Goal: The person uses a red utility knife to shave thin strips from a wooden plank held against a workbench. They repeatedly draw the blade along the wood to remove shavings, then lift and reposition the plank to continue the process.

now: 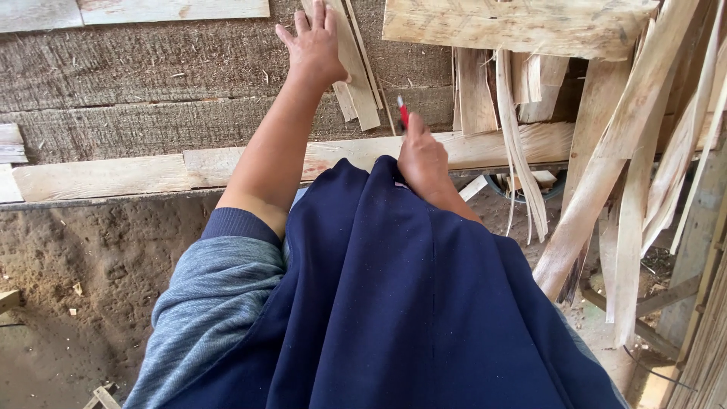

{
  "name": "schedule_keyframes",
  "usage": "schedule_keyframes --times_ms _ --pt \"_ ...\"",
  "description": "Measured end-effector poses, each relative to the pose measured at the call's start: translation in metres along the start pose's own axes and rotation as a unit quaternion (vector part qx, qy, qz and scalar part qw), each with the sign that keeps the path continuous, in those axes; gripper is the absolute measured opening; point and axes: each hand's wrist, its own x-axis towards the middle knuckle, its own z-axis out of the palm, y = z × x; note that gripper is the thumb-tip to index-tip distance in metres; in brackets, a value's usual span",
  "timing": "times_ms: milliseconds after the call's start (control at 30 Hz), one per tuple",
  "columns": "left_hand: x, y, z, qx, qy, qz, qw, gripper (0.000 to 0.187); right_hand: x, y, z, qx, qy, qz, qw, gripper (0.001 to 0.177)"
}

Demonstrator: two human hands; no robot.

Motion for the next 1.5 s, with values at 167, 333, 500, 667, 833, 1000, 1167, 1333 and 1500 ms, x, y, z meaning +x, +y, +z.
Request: schedule_keyframes --times_ms 167,333,500,667,833,1000,1167,1333,1500 --pt "-0.013 -0.01 0.014 -0.04 0.006 0.004 0.999 0.118 0.052 -0.01 0.022 0.04 -0.033 0.012 0.999 0.035" --pt "-0.003 -0.03 0.05 -0.076 0.065 -0.009 0.995 0.11 0.085 -0.027 0.049 0.008 -0.033 -0.007 0.999 0.055" --pt "0.001 -0.031 0.065 -0.106 0.115 -0.001 0.988 0.087 0.086 -0.016 0.04 0.047 0.032 0.007 0.998 0.046" --pt "0.013 -0.027 0.077 -0.095 0.134 -0.04 0.986 0.084 0.093 0.009 0.025 0.058 0.081 0.098 0.99 0.051" --pt "0.029 -0.018 0.094 -0.199 0.264 -0.066 0.941 0.083 0.09 -0.003 0.021 0.035 0.144 0.004 0.989 0.028" --pt "0.03 -0.016 0.087 -0.3 0.221 -0.123 0.92 0.073 0.102 -0.026 0.045 0.063 0.015 -0.007 0.998 0.059" --pt "0.027 -0.021 0.092 -0.358 0.231 -0.105 0.899 0.068 0.107 -0.039 0.033 0.061 0.005 0.039 0.997 0.052" --pt "0.04 -0.028 0.112 -0.387 0.281 -0.081 0.875 0.071 0.099 -0.049 0.01 0.241 -0.049 0.074 0.966 0.02" --pt "0.022 -0.027 0.079 -0.696 0.247 -0.071 0.671 0.081 0.085 -0.052 0.0 0.312 -0.023 0.034 0.949 0.02"
